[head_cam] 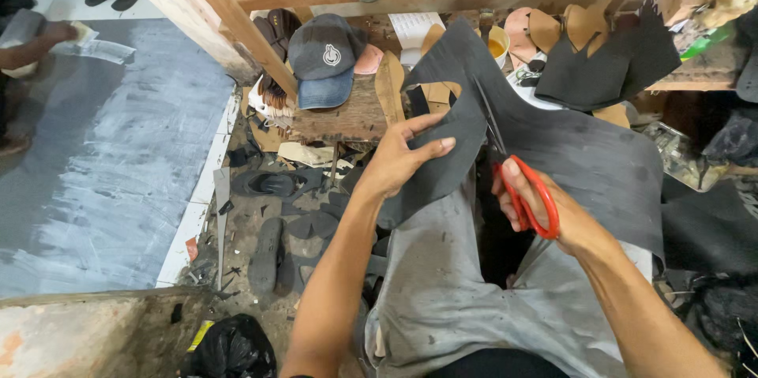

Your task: The person sits on the floor and uses red-handled scissors to cut black rubber shoe insoles from a larger sheet. They repeatedly place a template on the sheet, cut around it, and set the finished insoles on a nearby wooden shelf.

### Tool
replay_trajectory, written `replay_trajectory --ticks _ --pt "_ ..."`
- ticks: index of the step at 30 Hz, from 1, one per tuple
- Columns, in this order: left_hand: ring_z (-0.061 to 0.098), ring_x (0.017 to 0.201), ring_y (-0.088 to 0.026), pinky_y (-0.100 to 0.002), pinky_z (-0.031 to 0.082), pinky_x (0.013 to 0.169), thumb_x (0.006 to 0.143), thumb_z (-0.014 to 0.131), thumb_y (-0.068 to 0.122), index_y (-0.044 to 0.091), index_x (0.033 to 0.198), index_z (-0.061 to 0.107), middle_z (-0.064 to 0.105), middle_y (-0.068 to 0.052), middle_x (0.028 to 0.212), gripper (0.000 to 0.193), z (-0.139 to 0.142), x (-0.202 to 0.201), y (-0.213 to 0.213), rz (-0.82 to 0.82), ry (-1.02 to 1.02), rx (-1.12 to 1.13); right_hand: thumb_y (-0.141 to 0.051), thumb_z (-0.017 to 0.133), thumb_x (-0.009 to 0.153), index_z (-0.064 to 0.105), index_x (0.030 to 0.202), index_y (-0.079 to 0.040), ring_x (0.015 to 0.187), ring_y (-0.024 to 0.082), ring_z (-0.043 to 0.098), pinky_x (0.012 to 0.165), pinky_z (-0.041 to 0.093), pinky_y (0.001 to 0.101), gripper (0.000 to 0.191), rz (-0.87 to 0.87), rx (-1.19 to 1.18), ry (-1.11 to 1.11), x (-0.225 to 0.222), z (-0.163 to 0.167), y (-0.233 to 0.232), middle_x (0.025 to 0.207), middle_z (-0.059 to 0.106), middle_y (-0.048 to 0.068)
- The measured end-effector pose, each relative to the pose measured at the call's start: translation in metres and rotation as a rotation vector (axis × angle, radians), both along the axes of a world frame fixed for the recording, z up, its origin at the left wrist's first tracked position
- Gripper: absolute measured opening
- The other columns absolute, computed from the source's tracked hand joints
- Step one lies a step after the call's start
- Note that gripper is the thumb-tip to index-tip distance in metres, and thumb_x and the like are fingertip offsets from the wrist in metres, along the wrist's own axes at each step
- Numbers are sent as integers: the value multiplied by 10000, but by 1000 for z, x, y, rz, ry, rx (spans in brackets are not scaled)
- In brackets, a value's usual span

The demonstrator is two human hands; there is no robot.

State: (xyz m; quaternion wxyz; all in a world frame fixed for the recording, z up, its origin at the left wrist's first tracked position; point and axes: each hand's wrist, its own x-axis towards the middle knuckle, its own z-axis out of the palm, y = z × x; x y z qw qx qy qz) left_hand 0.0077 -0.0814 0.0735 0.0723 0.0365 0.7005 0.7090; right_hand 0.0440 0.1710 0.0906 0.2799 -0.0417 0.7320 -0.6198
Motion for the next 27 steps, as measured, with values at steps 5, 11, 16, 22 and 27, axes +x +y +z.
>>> replay_trajectory --ticks 5,11,16,22,27 --pt "687 1058 -123 -267 537 957 825 813 53 -29 1323 661 719 -106 1243 527 1 -21 -10 -100 27 88 -640 412 932 585 840 -45 466 160 457 455 382 316 627 57 197 -56 -7 13 25 569 464 37" --pt "635 950 -160 -280 504 892 830 822 60 -8 1268 673 678 -90 1049 468 -10 -10 3 355 501 -292 -699 501 915 564 757 -12 388 164 382 387 316 315 707 196 281 -114 -21 11 44 503 397 54" --pt "474 703 -216 -375 363 677 1097 714 157 -13 982 603 536 -141 837 234 -49 85 83 379 -234 397 -675 531 883 600 794 -46 406 150 422 398 346 302 639 139 310 -173 -13 -7 52 527 459 40" --pt "710 1028 -148 -347 629 900 971 649 156 79 1180 634 689 -36 1145 223 -75 62 87 629 -57 1031 -657 567 896 603 805 -47 419 130 418 378 360 310 618 170 288 -180 -6 -18 44 541 434 19" --pt "703 1016 -213 -401 610 807 993 669 118 32 1234 627 696 -78 1164 259 -74 39 64 513 51 943 -572 591 892 611 820 -68 426 123 407 368 349 303 509 145 200 -167 2 -17 41 544 432 -1"
